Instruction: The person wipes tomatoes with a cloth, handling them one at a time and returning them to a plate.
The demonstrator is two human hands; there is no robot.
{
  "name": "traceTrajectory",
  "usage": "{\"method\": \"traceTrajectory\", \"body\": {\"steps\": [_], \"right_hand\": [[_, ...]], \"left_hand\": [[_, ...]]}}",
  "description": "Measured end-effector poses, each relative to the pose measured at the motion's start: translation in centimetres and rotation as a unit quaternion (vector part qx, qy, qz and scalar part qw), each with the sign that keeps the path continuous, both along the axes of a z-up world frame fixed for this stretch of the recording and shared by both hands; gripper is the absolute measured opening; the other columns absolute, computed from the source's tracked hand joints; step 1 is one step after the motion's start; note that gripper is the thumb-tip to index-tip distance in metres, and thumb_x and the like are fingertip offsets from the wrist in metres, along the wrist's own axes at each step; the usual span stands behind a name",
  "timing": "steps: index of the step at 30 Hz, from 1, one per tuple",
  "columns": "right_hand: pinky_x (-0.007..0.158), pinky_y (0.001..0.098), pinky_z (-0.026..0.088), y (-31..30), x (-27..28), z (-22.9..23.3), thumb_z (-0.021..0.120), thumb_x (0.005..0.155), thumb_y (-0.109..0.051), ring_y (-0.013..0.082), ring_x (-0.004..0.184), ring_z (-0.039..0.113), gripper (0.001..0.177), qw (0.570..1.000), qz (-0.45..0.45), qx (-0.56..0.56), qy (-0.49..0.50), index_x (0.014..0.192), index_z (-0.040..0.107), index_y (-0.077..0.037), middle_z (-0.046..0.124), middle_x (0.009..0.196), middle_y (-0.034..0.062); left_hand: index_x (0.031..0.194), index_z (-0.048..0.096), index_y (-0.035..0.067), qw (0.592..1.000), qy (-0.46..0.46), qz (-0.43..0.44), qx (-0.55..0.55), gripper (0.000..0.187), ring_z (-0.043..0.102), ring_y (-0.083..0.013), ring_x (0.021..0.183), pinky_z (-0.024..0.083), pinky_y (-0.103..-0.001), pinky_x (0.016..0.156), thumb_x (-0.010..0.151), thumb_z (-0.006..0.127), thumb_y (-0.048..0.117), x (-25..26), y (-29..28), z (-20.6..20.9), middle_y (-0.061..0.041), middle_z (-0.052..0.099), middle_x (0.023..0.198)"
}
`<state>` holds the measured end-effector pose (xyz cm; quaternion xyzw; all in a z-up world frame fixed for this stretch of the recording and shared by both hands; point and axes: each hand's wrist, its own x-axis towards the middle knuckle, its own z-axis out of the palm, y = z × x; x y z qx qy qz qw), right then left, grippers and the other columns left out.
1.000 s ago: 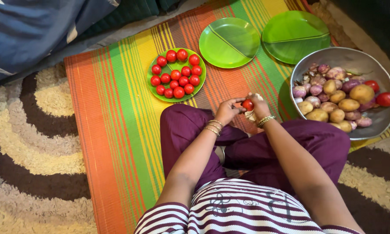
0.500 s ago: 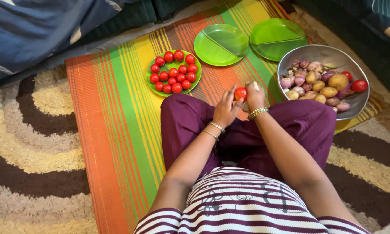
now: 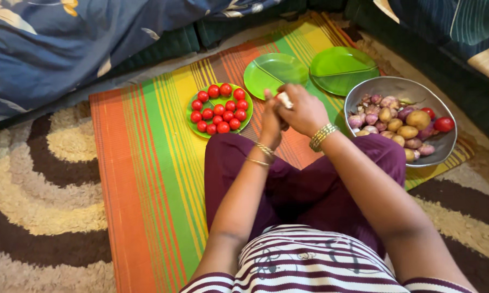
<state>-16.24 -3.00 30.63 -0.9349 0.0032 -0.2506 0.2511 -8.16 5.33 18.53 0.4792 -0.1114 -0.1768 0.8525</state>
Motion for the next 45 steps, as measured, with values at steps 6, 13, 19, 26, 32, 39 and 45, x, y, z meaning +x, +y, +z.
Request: {"method": "traceTrajectory", "body": {"steps": [6,13,19,26,32,39,45], "right_hand": [[0.081,0.0504,0.053,0.0,3.4,-1.7,0.068,0.087,-0.061,0.0388,0.097,0.068,0.059,0.972,0.119,-0.104,0.172,0.116,0.062,-0.009,0.069,0.107,0.0189],[0.074,0.0518,0.054,-2.9,7.5,-5.4,0.066,0.089,-0.055,0.0389,0.087,0.069,0.048,0.988,0.051,-0.077,0.125,0.103,0.068,-0.009,0.071,0.095,0.0177],[0.072,0.0467,0.055,-7.5,9.1,-11.6,0.064,0.093,-0.041,0.0345,0.081,0.07,0.034,0.99,-0.008,0.111,0.081,0.101,0.075,-0.01,0.073,0.094,0.0172],[0.059,0.0338,0.049,-13.8,12.1,-21.3,0.063,0.103,-0.024,0.0172,0.066,0.061,0.024,0.909,-0.06,0.385,0.148,0.095,0.07,-0.002,0.068,0.078,0.0112],[0.068,0.0319,0.055,-13.9,13.8,-23.5,0.065,0.097,-0.021,0.0157,0.076,0.068,0.019,0.932,-0.017,0.351,0.087,0.095,0.07,-0.003,0.073,0.086,0.0084],[0.087,0.0457,0.053,-10.1,12.9,-21.0,0.065,0.097,-0.038,0.0343,0.102,0.069,0.039,0.963,0.016,0.151,0.222,0.122,0.066,-0.008,0.071,0.114,0.0181],[0.091,0.0478,0.05,-10.7,12.6,-20.3,0.068,0.091,-0.044,0.0394,0.109,0.064,0.051,0.976,0.023,0.128,0.173,0.125,0.063,-0.006,0.068,0.119,0.0202]], "left_hand": [[0.073,0.053,0.018,0.994,0.079,-0.053,-0.052,0.063,0.026,-0.0115,0.032,0.02,-0.029,0.034,0.096,0.033,0.074,0.9,3.5,-2.7,0.004,0.034,0.044],[0.075,0.051,0.018,0.996,0.089,0.028,0.015,0.061,0.033,-0.01,0.039,0.025,-0.028,0.038,0.1,0.033,0.071,4.1,-1.3,-7.1,0.004,0.039,0.051],[0.083,0.057,0.019,0.994,0.048,0.038,0.088,0.065,0.037,-0.0072,0.045,0.028,-0.025,0.04,0.095,0.031,0.078,3.5,-6.1,-7.7,0.006,0.043,0.057],[0.088,0.055,0.007,0.986,-0.036,-0.075,0.145,0.065,0.041,-0.0062,0.051,0.031,-0.024,0.044,0.098,0.049,0.071,4.4,-7.9,-8.9,0.004,0.05,0.064],[0.097,0.058,0.018,0.989,0.064,-0.064,0.116,0.052,0.045,-0.0061,0.055,0.035,-0.024,0.049,0.092,0.049,0.069,6.1,-7.4,-10.9,0.006,0.054,0.069],[0.078,0.056,0.01,0.981,0.141,0.046,0.124,0.071,0.041,-0.0095,0.046,0.032,-0.026,0.043,0.106,0.026,0.067,8.7,-8.2,-20.9,0.003,0.047,0.057],[0.086,0.057,0.007,0.985,0.125,0.082,0.084,0.056,0.039,-0.0091,0.051,0.033,-0.027,0.047,0.114,0.037,0.052,9.4,-9.1,-23.8,0.003,0.046,0.061]]}}
